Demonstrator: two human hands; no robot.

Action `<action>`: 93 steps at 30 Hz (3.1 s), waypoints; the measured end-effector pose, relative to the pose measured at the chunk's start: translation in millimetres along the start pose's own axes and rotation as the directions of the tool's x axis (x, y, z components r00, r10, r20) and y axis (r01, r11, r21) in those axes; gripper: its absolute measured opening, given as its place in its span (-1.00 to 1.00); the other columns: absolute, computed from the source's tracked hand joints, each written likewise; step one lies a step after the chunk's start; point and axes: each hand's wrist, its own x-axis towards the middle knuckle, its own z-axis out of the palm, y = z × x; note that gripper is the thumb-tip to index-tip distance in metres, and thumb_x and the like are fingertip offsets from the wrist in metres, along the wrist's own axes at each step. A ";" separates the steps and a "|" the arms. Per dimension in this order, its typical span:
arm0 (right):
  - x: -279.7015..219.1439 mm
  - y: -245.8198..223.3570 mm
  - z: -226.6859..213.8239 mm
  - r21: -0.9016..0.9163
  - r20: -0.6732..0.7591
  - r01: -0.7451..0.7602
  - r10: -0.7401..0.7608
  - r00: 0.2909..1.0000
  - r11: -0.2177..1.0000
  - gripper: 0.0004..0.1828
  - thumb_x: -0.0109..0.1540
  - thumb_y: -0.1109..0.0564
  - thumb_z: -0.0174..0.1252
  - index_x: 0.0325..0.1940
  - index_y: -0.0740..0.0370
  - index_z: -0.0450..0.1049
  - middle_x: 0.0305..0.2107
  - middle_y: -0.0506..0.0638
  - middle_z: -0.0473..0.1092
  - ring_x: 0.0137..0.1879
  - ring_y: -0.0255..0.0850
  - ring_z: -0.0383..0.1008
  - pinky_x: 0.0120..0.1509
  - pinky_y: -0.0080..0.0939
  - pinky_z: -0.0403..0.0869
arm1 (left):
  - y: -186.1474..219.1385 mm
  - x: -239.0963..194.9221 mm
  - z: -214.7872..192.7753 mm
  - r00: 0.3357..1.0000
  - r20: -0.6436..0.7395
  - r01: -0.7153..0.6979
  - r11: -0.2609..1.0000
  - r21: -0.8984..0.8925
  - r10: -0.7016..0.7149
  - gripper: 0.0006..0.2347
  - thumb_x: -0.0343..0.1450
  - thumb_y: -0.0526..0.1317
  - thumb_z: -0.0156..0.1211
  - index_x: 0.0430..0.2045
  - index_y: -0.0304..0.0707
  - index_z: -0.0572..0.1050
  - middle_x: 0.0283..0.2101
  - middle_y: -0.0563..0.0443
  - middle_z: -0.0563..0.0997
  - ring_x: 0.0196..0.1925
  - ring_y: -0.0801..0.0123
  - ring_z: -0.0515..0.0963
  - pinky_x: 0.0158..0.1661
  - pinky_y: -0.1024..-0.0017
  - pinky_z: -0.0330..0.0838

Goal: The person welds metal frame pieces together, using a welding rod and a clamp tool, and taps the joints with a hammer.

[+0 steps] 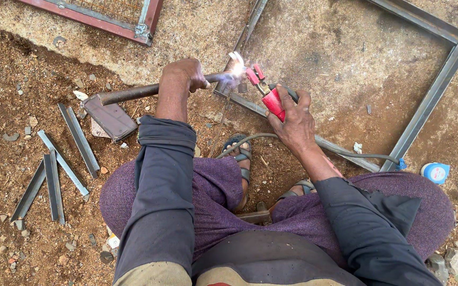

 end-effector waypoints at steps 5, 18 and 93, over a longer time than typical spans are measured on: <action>-0.8 0.6 -0.3 0.007 0.046 -0.016 0.016 0.999 1.000 -0.15 0.18 -0.08 0.41 0.50 -0.10 0.21 0.20 0.32 0.09 -0.02 0.21 0.55 0.05 0.12 0.61 | 0.2 -0.4 4.1 0.999 0.049 0.021 1.000 0.018 -0.022 -0.72 0.42 0.03 0.32 -0.41 -0.20 0.70 -0.42 0.01 0.70 -0.42 0.30 0.67 -0.26 0.21 0.61; -2.2 2.3 1.6 -0.014 0.020 0.001 0.000 1.000 1.000 -0.15 0.18 -0.07 0.42 0.51 -0.11 0.21 0.22 0.33 0.08 0.02 0.27 0.54 0.10 0.18 0.58 | -1.7 2.5 5.1 0.999 0.043 0.019 1.000 -0.003 -0.019 -0.73 0.44 0.02 0.30 -0.41 -0.19 0.70 -0.43 0.00 0.69 -0.44 0.30 0.67 -0.26 0.19 0.60; 3.8 -8.7 -2.4 0.074 0.055 -0.051 0.047 0.997 0.996 -0.11 0.17 -0.06 0.43 0.51 -0.05 0.18 0.24 0.36 0.08 0.08 0.34 0.50 0.16 0.19 0.55 | 9.7 -31.6 -14.1 0.988 0.137 0.108 0.947 -0.303 -0.070 -0.71 0.51 -0.03 0.20 -0.31 -0.33 0.64 -0.48 0.00 0.64 -0.57 0.35 0.58 -0.54 0.27 0.49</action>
